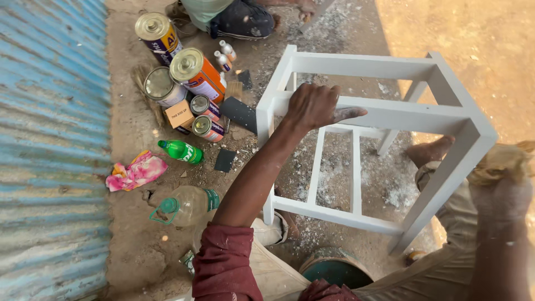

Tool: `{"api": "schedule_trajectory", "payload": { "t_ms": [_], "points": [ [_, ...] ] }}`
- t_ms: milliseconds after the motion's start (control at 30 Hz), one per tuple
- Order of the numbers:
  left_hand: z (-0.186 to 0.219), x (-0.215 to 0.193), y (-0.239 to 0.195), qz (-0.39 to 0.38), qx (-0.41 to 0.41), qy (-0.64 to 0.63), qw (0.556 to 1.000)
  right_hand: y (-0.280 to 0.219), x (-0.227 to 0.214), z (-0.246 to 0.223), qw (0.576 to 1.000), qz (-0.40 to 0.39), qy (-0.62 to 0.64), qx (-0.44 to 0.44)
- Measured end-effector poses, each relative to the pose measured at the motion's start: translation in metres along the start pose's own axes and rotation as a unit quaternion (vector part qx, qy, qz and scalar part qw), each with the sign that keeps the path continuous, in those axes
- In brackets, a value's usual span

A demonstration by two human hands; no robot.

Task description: The person sits on the ground and wipes a white wooden chair frame with a yellow cloth. The person repeatedly rubs the cloth along the chair's legs and crossbars while another person works nearby.

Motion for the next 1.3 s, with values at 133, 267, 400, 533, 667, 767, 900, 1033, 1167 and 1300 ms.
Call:
{"api": "schedule_trajectory", "payload": {
  "t_ms": [133,267,400,533,667,767,900,1033,1167,1300],
  "points": [
    [-0.018,0.001,-0.009,0.052,0.024,-0.004,0.998,0.008,0.054,0.043,0.992,0.044,0.051,0.107],
    [-0.030,0.010,-0.042,0.065,0.045,-0.023,0.997,0.022,0.088,0.044,0.992,0.052,-0.046,0.110],
    [-0.045,0.019,-0.079,0.111,0.059,-0.047,0.991,0.053,0.097,0.067,0.985,0.037,0.003,0.169],
    [-0.063,0.037,-0.097,0.116,0.062,-0.051,0.990,0.071,0.109,0.072,0.977,0.088,-0.046,0.189],
    [-0.073,0.045,-0.103,0.169,0.073,-0.028,0.983,0.071,0.136,0.063,0.949,0.138,-0.221,0.179],
    [-0.085,0.042,-0.109,0.166,0.061,-0.059,0.982,0.051,0.145,0.065,0.979,0.077,-0.147,0.115],
    [-0.092,0.025,-0.127,0.227,0.053,-0.066,0.970,0.007,0.147,0.070,0.989,-0.078,-0.036,0.119],
    [-0.086,0.015,-0.119,0.280,0.082,-0.108,0.950,-0.030,0.172,0.058,0.985,-0.146,-0.059,0.078],
    [-0.074,0.024,-0.112,0.320,0.032,-0.139,0.937,-0.059,0.199,0.057,0.994,-0.029,-0.086,0.058],
    [-0.075,0.046,-0.116,0.344,-0.065,-0.205,0.914,-0.090,0.207,0.074,0.981,0.120,-0.136,0.070]
  ]
}}
Point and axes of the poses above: each hand's wrist, its own y-axis towards the middle knuckle, its own x-axis out of the palm, z = x × y, the point moved 3 cm from there along y, towards the middle knuckle, and after that the axes turned 13 degrees about x, right-handed, at the moved point
